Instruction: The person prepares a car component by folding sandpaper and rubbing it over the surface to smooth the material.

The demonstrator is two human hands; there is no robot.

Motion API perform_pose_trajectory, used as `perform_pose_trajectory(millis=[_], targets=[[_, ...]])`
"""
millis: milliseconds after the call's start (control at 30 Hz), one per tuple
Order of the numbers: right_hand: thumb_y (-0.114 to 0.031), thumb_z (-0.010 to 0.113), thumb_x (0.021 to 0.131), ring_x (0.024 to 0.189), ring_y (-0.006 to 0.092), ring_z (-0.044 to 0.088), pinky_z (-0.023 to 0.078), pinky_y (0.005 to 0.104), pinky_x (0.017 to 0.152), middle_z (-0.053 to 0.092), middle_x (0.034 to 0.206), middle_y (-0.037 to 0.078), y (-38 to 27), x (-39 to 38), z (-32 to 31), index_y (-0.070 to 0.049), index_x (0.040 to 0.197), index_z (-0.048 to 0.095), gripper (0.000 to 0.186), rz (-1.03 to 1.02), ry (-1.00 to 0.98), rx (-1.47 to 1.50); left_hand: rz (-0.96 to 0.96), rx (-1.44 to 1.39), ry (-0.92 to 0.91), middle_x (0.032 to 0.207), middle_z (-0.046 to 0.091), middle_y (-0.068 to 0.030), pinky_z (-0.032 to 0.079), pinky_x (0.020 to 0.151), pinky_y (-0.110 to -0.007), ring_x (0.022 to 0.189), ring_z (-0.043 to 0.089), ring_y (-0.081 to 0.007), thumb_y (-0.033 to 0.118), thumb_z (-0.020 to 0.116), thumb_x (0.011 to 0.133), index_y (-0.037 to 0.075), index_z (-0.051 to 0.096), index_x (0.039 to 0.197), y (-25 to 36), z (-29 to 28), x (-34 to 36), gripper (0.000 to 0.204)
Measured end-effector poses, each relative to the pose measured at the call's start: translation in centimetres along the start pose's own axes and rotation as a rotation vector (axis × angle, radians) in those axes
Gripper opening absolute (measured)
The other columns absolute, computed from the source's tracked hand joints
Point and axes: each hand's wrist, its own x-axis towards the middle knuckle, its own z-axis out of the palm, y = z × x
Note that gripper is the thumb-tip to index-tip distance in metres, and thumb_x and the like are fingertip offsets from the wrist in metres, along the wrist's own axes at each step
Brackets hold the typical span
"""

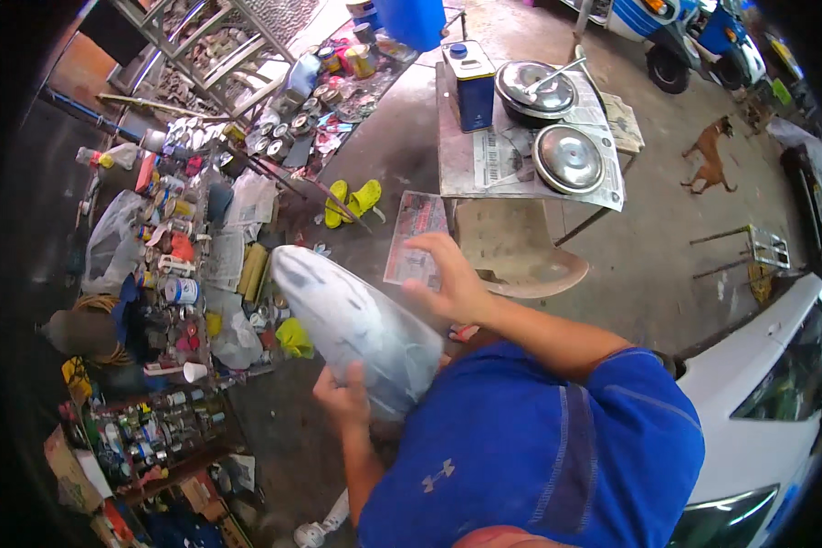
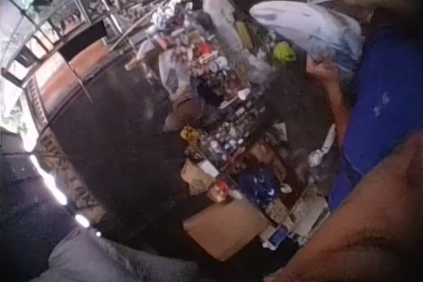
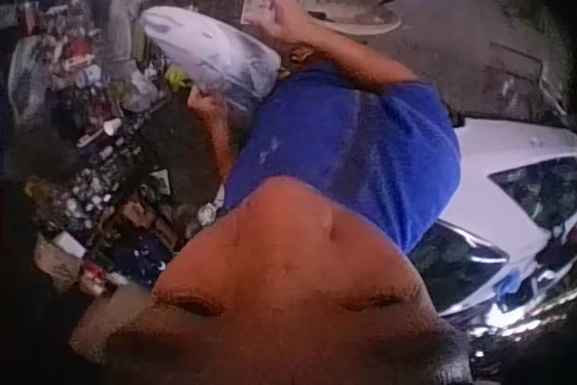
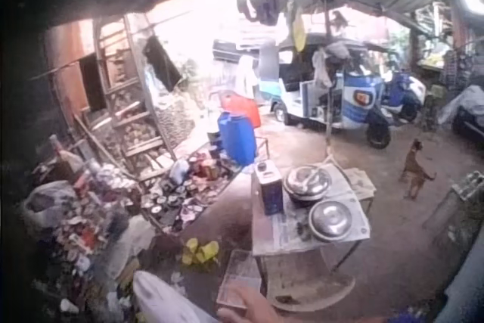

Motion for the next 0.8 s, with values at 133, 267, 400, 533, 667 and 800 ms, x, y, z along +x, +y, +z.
perform_pose_trajectory(millis=[133, 267, 400, 533, 667, 800], targets=[[-0.039, 0.059, 0.106, 0.102, 0.0172, 0.059, 0.048, 0.0346, 0.093, 0.065, 0.112, 0.011, 4.4, -5.7, 0.8, -0.003, 0.124, 0.062, 0.040, 0.728, -0.347, 0.366, 0.219, -0.194, 0.023, 0.107, 0.066, -0.0084, 0.050, 0.083, -0.035, 0.093, 0.061, -0.0185, 0.055, 0.060, 0.103, -0.006, 0.063, 0.109, -7.4, -0.7, 1.4, 0.061], [-0.040, 0.052, 0.110, 0.097, 0.0096, 0.056, 0.047, 0.0293, 0.088, 0.065, 0.105, 0.003, 3.2, -8.2, 0.9, -0.003, 0.121, 0.063, 0.040, 0.907, -0.187, 0.526, -0.064, -0.379, -0.005, 0.132, 0.057, -0.0146, 0.047, 0.101, -0.039, 0.116, 0.058, -0.0241, 0.049, 0.047, 0.109, -0.007, 0.050, 0.135, -6.7, 0.6, 3.9, 0.062], [-0.040, 0.053, 0.109, 0.091, 0.0077, 0.053, 0.046, 0.0270, 0.081, 0.063, 0.098, -0.002, 3.1, -11.2, 0.4, -0.003, 0.112, 0.065, 0.039, 0.883, -0.086, 0.363, 0.088, -0.352, -0.101, 0.139, 0.052, -0.0148, 0.040, 0.108, -0.040, 0.124, 0.053, -0.0248, 0.055, 0.046, 0.107, -0.004, 0.040, 0.145, -3.7, 2.5, 5.0, 0.071], [-0.039, 0.054, 0.109, 0.071, 0.0080, 0.048, 0.043, 0.0291, 0.065, 0.057, 0.075, -0.005, -2.8, -9.5, -1.4, -0.002, 0.085, 0.063, 0.045, 1.005, -0.040, 0.405, 0.135, -0.265, -0.198, 0.150, 0.043, -0.0190, 0.031, 0.117, -0.041, 0.138, 0.043, -0.0295, 0.056, 0.049, 0.104, -0.004, 0.031, 0.154, -4.1, 3.0, 3.0, 0.080], [-0.039, 0.056, 0.108, 0.062, 0.0086, 0.042, 0.039, 0.0321, 0.057, 0.051, 0.063, -0.004, -3.7, -13.2, -1.9, 0.001, 0.072, 0.059, 0.054, 0.841, -0.070, 0.009, 0.156, -0.334, -0.301, 0.163, 0.030, -0.0263, 0.023, 0.124, -0.044, 0.152, 0.031, -0.0348, 0.044, 0.055, 0.104, -0.009, 0.019, 0.160, -4.5, 5.7, 0.6, 0.086], [-0.037, 0.059, 0.107, 0.059, 0.0107, 0.041, 0.039, 0.0350, 0.054, 0.048, 0.057, 0.004, -6.0, -15.5, -1.8, 0.004, 0.075, 0.063, 0.053, 0.806, -0.093, -0.123, 0.375, 0.037, -0.192, 0.166, 0.023, -0.0304, 0.019, 0.125, -0.047, 0.154, 0.025, -0.0408, 0.042, 0.056, 0.102, -0.009, 0.016, 0.161, -0.2, 6.5, 1.9, 0.087]])
